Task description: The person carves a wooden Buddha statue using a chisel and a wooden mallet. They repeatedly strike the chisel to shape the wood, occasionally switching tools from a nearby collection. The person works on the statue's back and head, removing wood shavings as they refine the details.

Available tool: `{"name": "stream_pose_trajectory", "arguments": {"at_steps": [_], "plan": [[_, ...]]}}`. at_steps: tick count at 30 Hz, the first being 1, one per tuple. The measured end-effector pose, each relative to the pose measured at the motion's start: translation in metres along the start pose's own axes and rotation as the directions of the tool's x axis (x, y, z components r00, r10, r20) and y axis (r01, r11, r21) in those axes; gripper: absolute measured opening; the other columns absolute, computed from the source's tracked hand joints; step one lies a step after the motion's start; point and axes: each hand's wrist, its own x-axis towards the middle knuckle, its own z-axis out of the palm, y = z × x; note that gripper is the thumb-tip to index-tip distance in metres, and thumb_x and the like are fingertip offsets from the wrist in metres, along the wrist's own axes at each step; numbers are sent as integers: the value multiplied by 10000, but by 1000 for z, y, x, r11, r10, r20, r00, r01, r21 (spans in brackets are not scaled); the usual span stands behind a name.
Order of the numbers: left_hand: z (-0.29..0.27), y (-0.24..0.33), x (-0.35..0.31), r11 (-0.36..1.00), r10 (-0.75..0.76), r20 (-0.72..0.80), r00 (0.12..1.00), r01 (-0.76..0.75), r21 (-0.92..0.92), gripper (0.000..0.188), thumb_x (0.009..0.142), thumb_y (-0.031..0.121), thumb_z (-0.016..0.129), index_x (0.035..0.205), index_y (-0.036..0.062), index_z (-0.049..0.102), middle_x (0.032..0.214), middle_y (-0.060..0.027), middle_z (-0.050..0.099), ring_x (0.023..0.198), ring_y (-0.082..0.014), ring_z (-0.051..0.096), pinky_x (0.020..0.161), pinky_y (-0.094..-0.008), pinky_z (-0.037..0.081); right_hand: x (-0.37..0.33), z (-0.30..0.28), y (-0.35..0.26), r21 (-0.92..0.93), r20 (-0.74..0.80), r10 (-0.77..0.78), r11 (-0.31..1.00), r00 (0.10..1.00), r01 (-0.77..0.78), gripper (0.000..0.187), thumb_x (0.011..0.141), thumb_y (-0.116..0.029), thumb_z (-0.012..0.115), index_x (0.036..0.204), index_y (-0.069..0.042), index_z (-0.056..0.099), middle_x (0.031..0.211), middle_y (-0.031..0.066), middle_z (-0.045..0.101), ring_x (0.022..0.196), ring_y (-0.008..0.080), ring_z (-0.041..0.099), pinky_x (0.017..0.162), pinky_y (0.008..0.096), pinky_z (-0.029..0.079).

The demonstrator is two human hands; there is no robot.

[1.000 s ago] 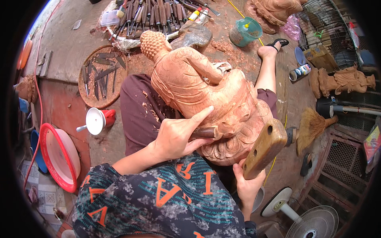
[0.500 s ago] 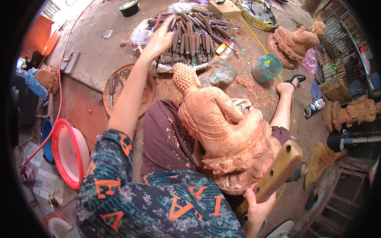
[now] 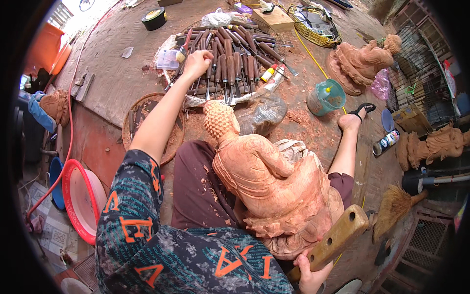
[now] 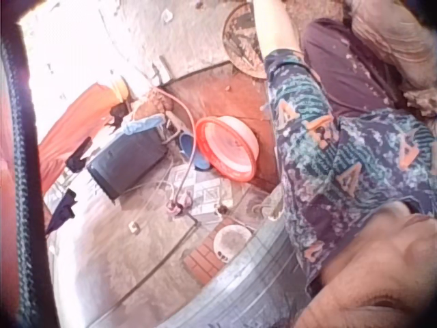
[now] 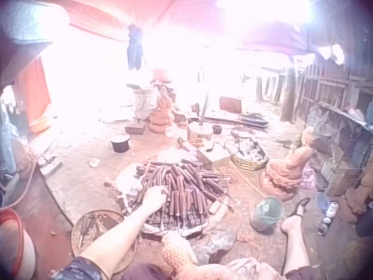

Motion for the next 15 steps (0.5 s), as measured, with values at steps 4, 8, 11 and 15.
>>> {"name": "stream_pose_trajectory", "arguments": {"at_steps": [4, 8, 11, 15], "plan": [[-18, 11, -31, 957, -83, 67, 994, 61, 283, 152, 824, 106, 587, 930, 39, 672, 971, -223, 689, 961, -391, 664, 871, -458, 520, 0, -2, 0, -16, 23, 16, 1000, 1000, -16, 650, 795, -90, 666, 1330, 89, 345, 761, 80, 532, 595, 155, 536, 595, 269, 466], [-17, 5, -47, 932, -159, 195, 968, 82, 354, 253, 815, 98, 607, 1057, 24, 608, 1026, -248, 671, 1002, -417, 645, 890, -469, 510, 2, -3, 3, -49, 48, -10, 999, 999, 12, 638, 797, -81, 660, 1329, 90, 351, 766, 80, 535, 603, 152, 538, 596, 264, 463], [-14, -10, -49, 975, -140, 171, 975, 105, 195, 362, 783, 118, 663, 1117, 22, 562, 1024, -248, 664, 1003, -435, 629, 889, -465, 504, 2, -4, 3, -44, 69, 1, 999, 998, 2, 628, 797, -73, 659, 1327, 85, 361, 771, 81, 539, 609, 150, 540, 596, 260, 459], [-33, -11, -73, 310, -306, 430, 849, 516, -798, 369, 758, 11, 739, 1081, -56, 574, 852, -114, 683, 697, -140, 645, 602, -225, 514, 1, -2, -1, -16, 105, 6, 1000, 995, -4, 619, 799, -68, 661, 1327, 76, 372, 779, 83, 544, 613, 144, 540, 596, 256, 457]]}}
